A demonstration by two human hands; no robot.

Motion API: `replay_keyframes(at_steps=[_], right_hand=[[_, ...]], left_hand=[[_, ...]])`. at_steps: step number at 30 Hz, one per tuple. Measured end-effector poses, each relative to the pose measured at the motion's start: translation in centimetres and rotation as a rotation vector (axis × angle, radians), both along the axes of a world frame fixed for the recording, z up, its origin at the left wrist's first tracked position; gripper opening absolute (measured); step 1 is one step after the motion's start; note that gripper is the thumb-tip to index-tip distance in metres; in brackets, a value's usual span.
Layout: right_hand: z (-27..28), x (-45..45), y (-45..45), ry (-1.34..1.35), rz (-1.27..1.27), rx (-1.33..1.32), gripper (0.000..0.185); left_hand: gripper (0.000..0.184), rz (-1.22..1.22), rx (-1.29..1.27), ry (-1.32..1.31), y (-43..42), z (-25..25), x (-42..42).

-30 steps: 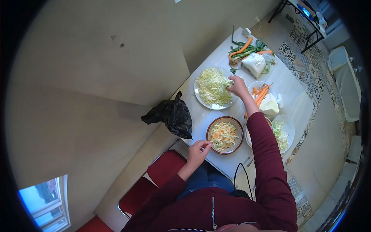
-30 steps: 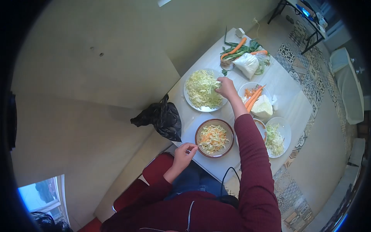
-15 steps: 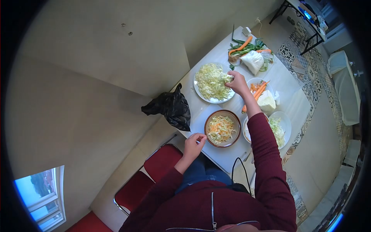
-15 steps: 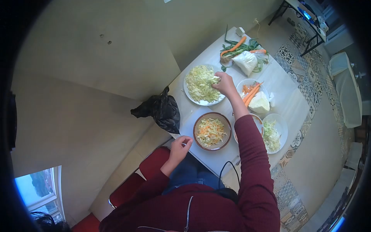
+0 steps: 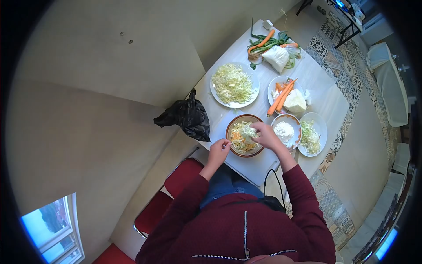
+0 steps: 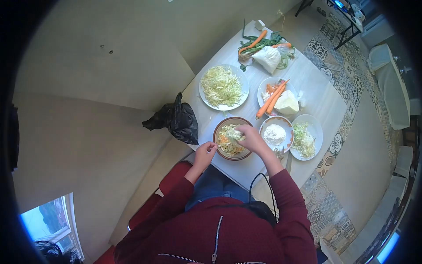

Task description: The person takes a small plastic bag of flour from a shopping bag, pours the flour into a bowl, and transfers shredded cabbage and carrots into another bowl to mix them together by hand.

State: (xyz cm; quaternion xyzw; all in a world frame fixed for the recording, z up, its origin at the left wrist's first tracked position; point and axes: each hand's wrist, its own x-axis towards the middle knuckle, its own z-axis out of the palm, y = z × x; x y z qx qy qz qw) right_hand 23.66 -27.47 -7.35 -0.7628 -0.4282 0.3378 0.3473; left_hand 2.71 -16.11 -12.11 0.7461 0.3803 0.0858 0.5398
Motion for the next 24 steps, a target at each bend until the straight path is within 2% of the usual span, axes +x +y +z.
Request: replay_keyframes(at_steps=[3,6,7,10,11,14,15,18,20,22,24], right_hand=[[0.1,-0.9,-0.9,0.081,-0.001,-0.032,0.041],[0.3,-1.3,-1.2,0.129,-0.026,-0.062,0.040],[-0.5,-1.4,-1.4,0.107,-0.029,-0.078,0.039],[-0.6,-1.9,-1.3,-0.006,-0.041,-0.077,0.031],[-0.4,-2.1,-1.2,-0.049,-0.047,-0.070,0.029],[-1.7,-3.0,-1.6,0.004,-0.093,-0.108,0.023],[-1.6,-3.3,-1.6,0.041,-0.121,-0.134,0.020],[-2.7,-4.0,-2.3,-0.105,-0.085,-0.065,0.017],[-2.3,-4.5,-2.4,-0.121,-0.071,-0.112,0.020],[-2.0,-4.9,-2.4,-0.178,-0.045,-0.131,0.021],[-2.5,-5.4,-2.4,-0.191,-0.099,-0.044,0.023]], left_hand=[[0.018,-0.023,0.086,-0.039,1.2,-0.6,1.1],[0.024,0.072,0.204,-0.037,3.1,-1.8,3.4],[0.033,-0.015,0.238,0.004,3.6,-2.3,4.0],[0.037,-0.140,0.110,0.044,3.4,-1.6,5.6],[0.039,-0.145,0.038,0.203,3.5,-1.1,5.8],[0.045,-0.154,0.051,0.199,3.2,-1.2,4.8],[0.045,-0.153,0.044,0.185,3.0,-1.3,4.2],[0.043,-0.159,0.045,0.146,2.2,-1.7,2.3],[0.040,-0.166,0.071,0.117,2.0,-2.0,1.5],[0.035,-0.167,-0.018,0.154,2.5,-1.5,1.8],[0.032,-0.147,-0.119,0.233,3.6,-1.1,3.0]])
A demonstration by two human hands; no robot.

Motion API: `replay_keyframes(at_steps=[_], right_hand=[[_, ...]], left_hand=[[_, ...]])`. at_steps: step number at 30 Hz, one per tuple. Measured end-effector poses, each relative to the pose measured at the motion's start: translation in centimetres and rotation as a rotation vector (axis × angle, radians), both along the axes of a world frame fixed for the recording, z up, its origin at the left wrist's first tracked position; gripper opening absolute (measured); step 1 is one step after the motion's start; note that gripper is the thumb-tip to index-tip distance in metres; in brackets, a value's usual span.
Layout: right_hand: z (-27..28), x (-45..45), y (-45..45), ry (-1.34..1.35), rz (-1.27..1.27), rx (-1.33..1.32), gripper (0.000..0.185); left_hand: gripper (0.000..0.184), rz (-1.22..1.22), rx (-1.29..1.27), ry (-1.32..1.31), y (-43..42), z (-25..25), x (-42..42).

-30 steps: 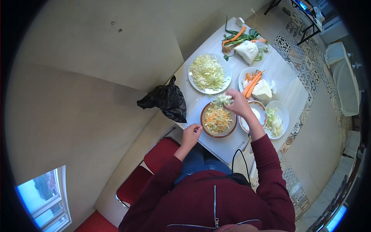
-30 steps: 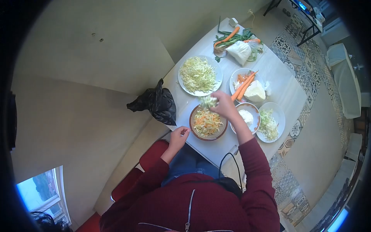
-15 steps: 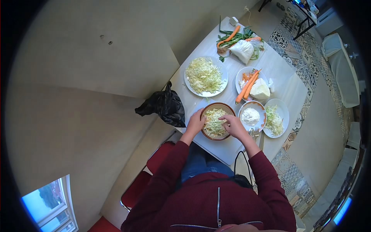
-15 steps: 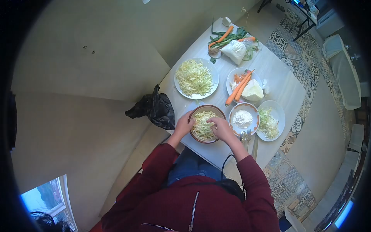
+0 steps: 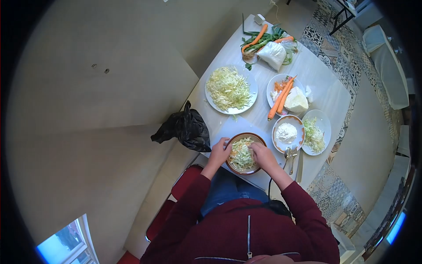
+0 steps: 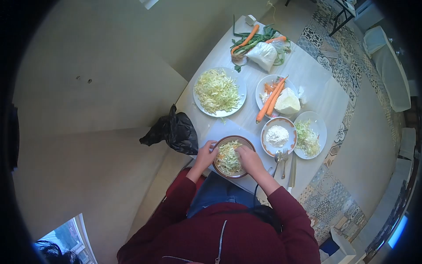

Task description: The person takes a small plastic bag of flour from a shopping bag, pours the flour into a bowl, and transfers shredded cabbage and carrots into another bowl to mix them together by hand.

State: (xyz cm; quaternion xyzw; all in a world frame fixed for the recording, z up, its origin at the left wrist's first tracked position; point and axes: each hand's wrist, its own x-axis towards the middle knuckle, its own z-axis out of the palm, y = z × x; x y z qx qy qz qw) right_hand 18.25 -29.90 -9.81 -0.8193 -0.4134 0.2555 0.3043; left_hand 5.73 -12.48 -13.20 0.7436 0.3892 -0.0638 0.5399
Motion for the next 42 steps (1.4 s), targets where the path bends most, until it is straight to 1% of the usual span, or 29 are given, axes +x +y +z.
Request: replay_keyframes(at_steps=[1,3,4,6,9,11,13,16,18,21,24,27,28,29,31,32,33,34,36,37,39,42], right_hand=[[0.1,-0.1,0.2,-0.010,-0.024,0.045,0.024],[1.3,-0.1,0.7,0.008,-0.034,0.030,0.027],[1.8,0.0,0.9,0.015,-0.039,0.021,0.029],[1.2,0.1,1.0,0.046,-0.032,0.017,0.031],[1.7,0.4,0.8,0.100,-0.053,-0.001,0.031],[1.8,0.6,0.4,0.148,-0.074,-0.003,0.031],[0.6,0.5,-0.2,0.203,-0.087,0.007,0.031],[-0.5,-0.2,-0.8,0.143,-0.008,0.112,0.028],[0.3,-0.8,-0.9,0.132,-0.009,0.084,0.028],[1.9,-0.7,-0.4,0.171,-0.056,0.058,0.030],[2.1,-0.2,-0.4,0.178,-0.097,0.087,0.030],[1.1,1.1,-1.1,0.181,-0.148,0.094,0.028],[0.8,1.4,-1.2,0.188,-0.164,0.090,0.027],[1.8,1.8,-0.9,0.272,-0.238,0.030,0.022],[1.5,2.4,-0.7,0.295,-0.266,0.038,0.020],[1.3,2.8,-0.5,0.304,-0.279,0.042,0.018],[-0.1,2.8,0.0,0.278,-0.335,0.129,0.013],[-0.3,3.3,0.8,0.250,-0.325,0.126,0.013],[-0.9,4.6,3.3,0.193,-0.302,0.118,0.012],[-1.7,5.1,4.8,0.180,-0.273,0.139,0.012],[-3.8,5.8,7.5,0.162,-0.214,0.181,0.012],[-6.7,6.5,10.1,-0.004,-0.059,0.122,0.015]], left_hand=[[0.032,-0.018,0.117,-0.059,0.7,-0.6,0.8],[0.031,-0.054,0.346,-0.181,2.1,-1.8,3.1],[0.031,-0.159,0.447,-0.191,2.9,-1.6,4.6],[0.030,-0.369,0.645,-0.215,4.1,-1.6,7.2],[0.032,-0.680,0.832,-0.076,4.4,-3.1,9.3],[0.033,-0.753,0.942,-0.081,4.5,-3.8,9.5],[0.031,-0.808,1.019,-0.100,4.7,-4.0,9.8],[0.025,-0.854,1.072,-0.124,4.8,-5.1,9.9],[0.019,-0.880,1.093,-0.117,4.6,-6.0,10.2],[0.012,-0.930,1.073,-0.102,4.8,-5.1,10.4],[0.009,-0.841,0.952,-0.225,5.4,-4.0,10.1],[0.008,-0.520,0.721,-0.460,4.1,-0.3,8.5],[0.008,-0.482,0.611,-0.483,3.4,1.4,7.6],[0.009,-0.440,0.505,-0.506,2.5,2.8,6.5],[0.010,-0.450,0.437,-0.454,0.4,4.0,4.0],[0.009,-0.451,0.386,-0.463,-0.6,3.5,2.8],[0.010,-0.472,0.379,-0.453,-1.3,3.2,2.0],[0.013,-0.493,0.369,-0.442,-1.8,3.3,1.5],[0.018,-0.509,0.360,-0.333,-2.7,3.7,0.9],[0.020,-0.514,0.354,-0.278,-3.0,4.0,0.9],[0.024,-0.435,0.348,-0.307,-3.2,4.2,0.7],[0.026,-0.313,0.318,-0.263,-2.6,5.2,-0.3]])
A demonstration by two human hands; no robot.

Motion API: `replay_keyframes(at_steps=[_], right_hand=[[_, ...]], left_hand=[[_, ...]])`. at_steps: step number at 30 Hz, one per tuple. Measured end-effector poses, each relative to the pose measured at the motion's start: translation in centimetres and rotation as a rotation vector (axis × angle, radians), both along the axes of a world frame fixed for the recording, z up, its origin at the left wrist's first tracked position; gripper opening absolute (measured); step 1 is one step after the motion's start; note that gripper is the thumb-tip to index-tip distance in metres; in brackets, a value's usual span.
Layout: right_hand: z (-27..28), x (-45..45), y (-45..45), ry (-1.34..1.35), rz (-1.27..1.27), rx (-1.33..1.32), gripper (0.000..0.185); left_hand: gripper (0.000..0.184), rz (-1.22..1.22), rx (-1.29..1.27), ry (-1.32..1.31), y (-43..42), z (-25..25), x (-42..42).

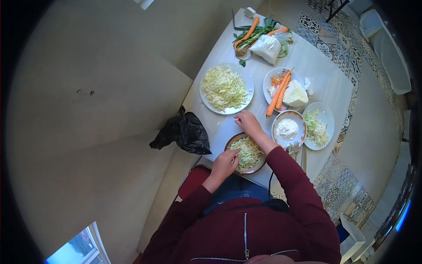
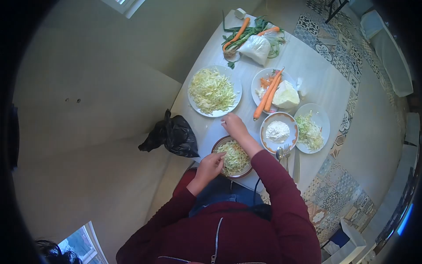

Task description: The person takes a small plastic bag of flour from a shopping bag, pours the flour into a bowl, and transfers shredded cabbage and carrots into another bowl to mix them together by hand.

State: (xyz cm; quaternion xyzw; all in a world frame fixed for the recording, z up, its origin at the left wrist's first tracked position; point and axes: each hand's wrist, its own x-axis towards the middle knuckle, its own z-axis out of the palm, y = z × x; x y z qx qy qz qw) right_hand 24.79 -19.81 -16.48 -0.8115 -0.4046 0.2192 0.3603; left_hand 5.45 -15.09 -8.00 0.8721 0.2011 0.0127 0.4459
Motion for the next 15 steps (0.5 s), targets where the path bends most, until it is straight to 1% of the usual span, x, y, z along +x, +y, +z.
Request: replay_keyframes(at_steps=[1,5,8,9,12,15], right_hand=[[-0.7,0.1,0.3,-0.053,0.034,-0.046,0.012],[-2.8,0.4,0.9,-0.108,0.042,-0.134,0.009],[-2.6,0.7,0.7,-0.161,0.074,-0.126,0.009],[-1.7,0.9,0.2,-0.151,0.098,-0.044,0.007],[4.0,0.7,-1.6,0.302,0.106,-0.112,0.006],[6.9,-1.1,-5.1,0.361,0.177,-0.138,0.011]], left_hand=[[0.025,0.045,-0.016,0.023,0.4,0.3,-0.4],[0.022,0.200,-0.017,0.051,1.4,0.3,-2.5],[0.022,0.195,-0.018,0.104,1.5,0.2,-3.6],[0.023,0.203,-0.033,0.094,1.3,0.0,-3.9],[0.022,0.233,-0.088,0.079,0.6,0.1,-4.0],[0.029,0.256,-0.292,0.239,-0.3,-0.7,-4.1]])
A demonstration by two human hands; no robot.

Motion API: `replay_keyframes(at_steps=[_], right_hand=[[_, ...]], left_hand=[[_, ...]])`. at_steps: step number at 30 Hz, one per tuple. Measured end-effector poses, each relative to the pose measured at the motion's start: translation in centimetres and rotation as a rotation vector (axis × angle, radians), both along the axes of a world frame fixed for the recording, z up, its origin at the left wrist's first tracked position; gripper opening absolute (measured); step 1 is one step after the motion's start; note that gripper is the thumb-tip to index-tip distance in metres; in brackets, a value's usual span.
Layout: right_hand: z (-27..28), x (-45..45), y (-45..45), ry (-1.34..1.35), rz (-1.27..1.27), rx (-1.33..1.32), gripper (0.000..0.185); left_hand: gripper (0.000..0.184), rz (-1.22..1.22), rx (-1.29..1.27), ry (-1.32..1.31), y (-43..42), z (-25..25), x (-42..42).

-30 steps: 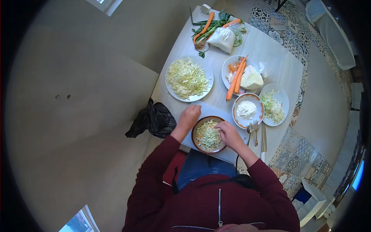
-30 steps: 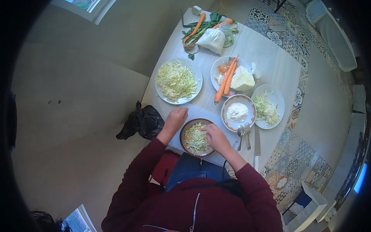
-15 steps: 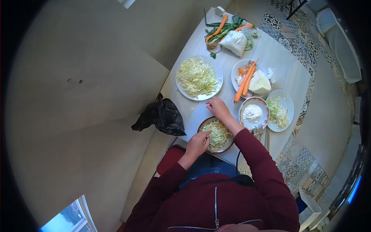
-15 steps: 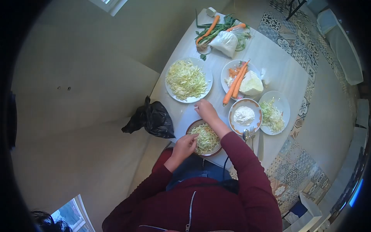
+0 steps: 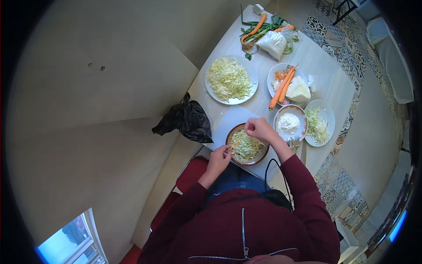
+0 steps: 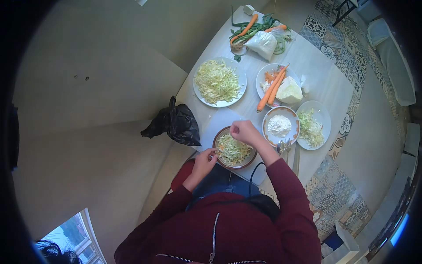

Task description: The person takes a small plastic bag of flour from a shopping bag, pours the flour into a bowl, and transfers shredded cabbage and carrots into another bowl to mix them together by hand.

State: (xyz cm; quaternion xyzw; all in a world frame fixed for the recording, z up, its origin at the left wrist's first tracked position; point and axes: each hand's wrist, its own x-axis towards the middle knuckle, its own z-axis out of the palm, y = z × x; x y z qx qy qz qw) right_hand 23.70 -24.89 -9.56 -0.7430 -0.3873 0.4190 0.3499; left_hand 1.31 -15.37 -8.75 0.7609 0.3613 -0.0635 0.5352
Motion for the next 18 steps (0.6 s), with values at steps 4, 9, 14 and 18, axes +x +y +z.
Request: replay_keyframes(at_steps=[4,9,14,18], right_hand=[[-0.3,-2.6,-4.2,-0.292,0.151,0.063,0.042],[-2.2,-6.0,-5.6,-0.466,0.134,-0.109,0.062],[-4.8,-6.0,-6.5,-0.387,-0.009,-0.038,0.049],[-2.4,-5.0,-6.9,-0.254,-0.092,-0.025,0.042]], left_hand=[[0.064,-0.224,0.287,-0.151,-1.4,-0.8,1.3],[0.090,-0.372,0.458,0.050,-3.6,-2.3,4.8],[0.072,-0.340,0.290,0.053,-2.8,-4.0,4.5],[0.061,-0.240,0.269,-0.086,-2.5,-3.8,2.9]])
